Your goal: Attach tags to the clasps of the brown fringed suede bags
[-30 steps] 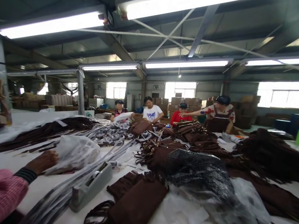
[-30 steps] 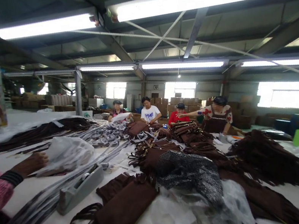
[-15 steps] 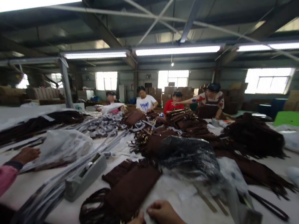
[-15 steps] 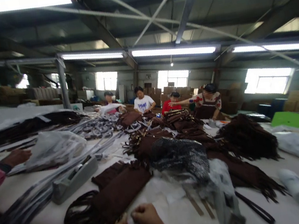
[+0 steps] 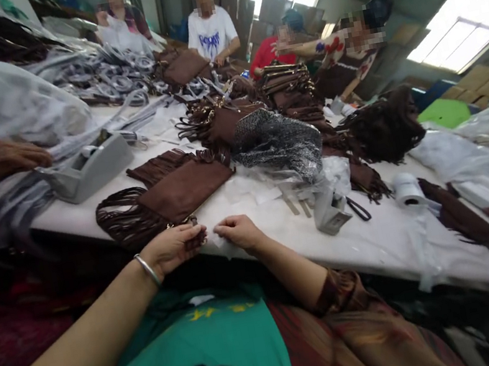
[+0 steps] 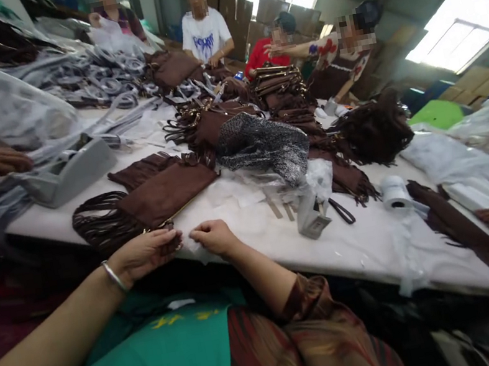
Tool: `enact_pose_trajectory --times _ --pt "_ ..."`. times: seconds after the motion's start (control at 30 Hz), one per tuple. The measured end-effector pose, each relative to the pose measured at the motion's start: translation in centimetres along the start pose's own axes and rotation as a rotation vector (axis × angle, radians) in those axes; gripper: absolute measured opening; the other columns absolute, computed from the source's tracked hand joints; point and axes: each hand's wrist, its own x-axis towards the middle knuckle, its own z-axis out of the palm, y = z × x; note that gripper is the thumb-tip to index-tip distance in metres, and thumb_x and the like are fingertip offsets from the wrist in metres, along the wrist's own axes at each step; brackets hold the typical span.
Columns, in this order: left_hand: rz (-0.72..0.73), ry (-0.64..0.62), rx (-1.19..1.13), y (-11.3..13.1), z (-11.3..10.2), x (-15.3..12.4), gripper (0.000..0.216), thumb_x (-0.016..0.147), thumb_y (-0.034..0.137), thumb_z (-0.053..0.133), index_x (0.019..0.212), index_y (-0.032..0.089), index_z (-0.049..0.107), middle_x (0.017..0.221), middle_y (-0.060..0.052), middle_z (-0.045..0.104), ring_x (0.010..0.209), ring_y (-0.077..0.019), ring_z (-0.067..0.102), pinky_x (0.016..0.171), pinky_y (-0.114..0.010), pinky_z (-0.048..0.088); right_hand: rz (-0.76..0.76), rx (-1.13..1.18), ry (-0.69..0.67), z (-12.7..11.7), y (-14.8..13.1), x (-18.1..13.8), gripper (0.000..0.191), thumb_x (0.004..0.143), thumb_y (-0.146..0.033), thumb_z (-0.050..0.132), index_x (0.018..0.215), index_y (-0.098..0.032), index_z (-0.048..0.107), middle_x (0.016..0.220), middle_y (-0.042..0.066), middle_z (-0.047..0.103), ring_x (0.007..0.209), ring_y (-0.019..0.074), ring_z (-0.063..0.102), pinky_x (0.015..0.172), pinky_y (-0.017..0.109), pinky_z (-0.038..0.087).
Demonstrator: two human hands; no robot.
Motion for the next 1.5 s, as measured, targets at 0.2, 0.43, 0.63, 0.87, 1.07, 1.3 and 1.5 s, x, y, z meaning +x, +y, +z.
enact_pose_trajectory --times 0.2,0.43,0.63,0.87,1.07,1.3,1.5 --pt "0.086 0.082 -0.038 -0.3 0.3 0.8 0.007 0.079 0.016 0.071 0.075 0.010 0.069 0.071 -0.005 0.067 0.054 -0.0072 0.058 0.038 -0.013 0.037 0.017 -0.057 0.003 -0.3 0.4 -0.7 0.024 0.068 -0.036 0.067 0.072 -0.013 0.072 0.056 -0.002 0.060 0.050 0.0080 0.045 0.050 0.021 0.033" --pt "0.136 0.075 -0.159 -0.9 0.8 1.0 0.008 0.082 0.006 0.063 0.078 0.008 0.069 0.077 -0.008 0.068 0.063 -0.0103 0.064 0.053 -0.017 0.052 -0.027 -0.081 0.020 0.7 0.6 -0.9 0.021 0.067 -0.034 0.069 0.067 -0.013 0.070 0.055 -0.002 0.062 0.051 0.0085 0.048 0.051 0.021 0.036" --pt "0.133 0.060 -0.157 -1.1 0.2 1.0 0.008 0.080 0.005 0.065 0.085 0.010 0.070 0.081 -0.008 0.070 0.069 -0.0137 0.067 0.060 -0.022 0.057 -0.005 -0.071 0.013 1.2 0.7 -1.0 0.025 0.067 -0.035 0.071 0.073 -0.012 0.074 0.059 0.000 0.065 0.052 0.0101 0.051 0.052 0.022 0.037" --pt "0.170 0.079 -0.144 -1.3 0.4 1.1 0.004 0.076 0.010 0.071 0.080 0.011 0.070 0.074 -0.007 0.069 0.062 -0.0124 0.065 0.053 -0.019 0.052 0.021 -0.057 0.019 1.6 1.0 -1.4 0.032 0.066 -0.039 0.072 0.081 -0.011 0.077 0.059 0.001 0.066 0.051 0.0095 0.049 0.049 0.022 0.035" --pt "0.186 0.104 -0.105 -1.5 0.4 1.4 0.012 0.069 0.014 0.079 0.076 0.011 0.069 0.071 -0.006 0.070 0.056 -0.0098 0.061 0.044 -0.015 0.040 0.048 -0.021 0.018 1.6 1.0 -1.3 0.032 0.065 -0.038 0.074 0.082 -0.011 0.077 0.057 0.000 0.065 0.050 0.0087 0.048 0.049 0.021 0.034" --pt "0.180 0.100 -0.125 -1.8 0.3 1.6 0.021 0.063 0.019 0.084 0.077 0.011 0.070 0.074 -0.007 0.071 0.059 -0.0109 0.061 0.049 -0.018 0.043 0.068 0.070 0.010 1.8 1.3 -1.0 0.037 0.062 -0.041 0.077 0.082 -0.010 0.077 0.060 0.001 0.065 0.051 0.0095 0.049 0.051 0.022 0.036" --pt "0.209 0.113 -0.141 -2.1 0.3 1.9 0.026 0.060 0.022 0.086 0.078 0.012 0.071 0.077 -0.007 0.071 0.065 -0.0126 0.063 0.055 -0.020 0.046 0.086 0.171 -0.017 1.8 1.3 -1.3 0.041 0.063 -0.044 0.077 0.085 -0.009 0.077 0.059 0.001 0.065 0.050 0.0090 0.047 0.052 0.023 0.035"
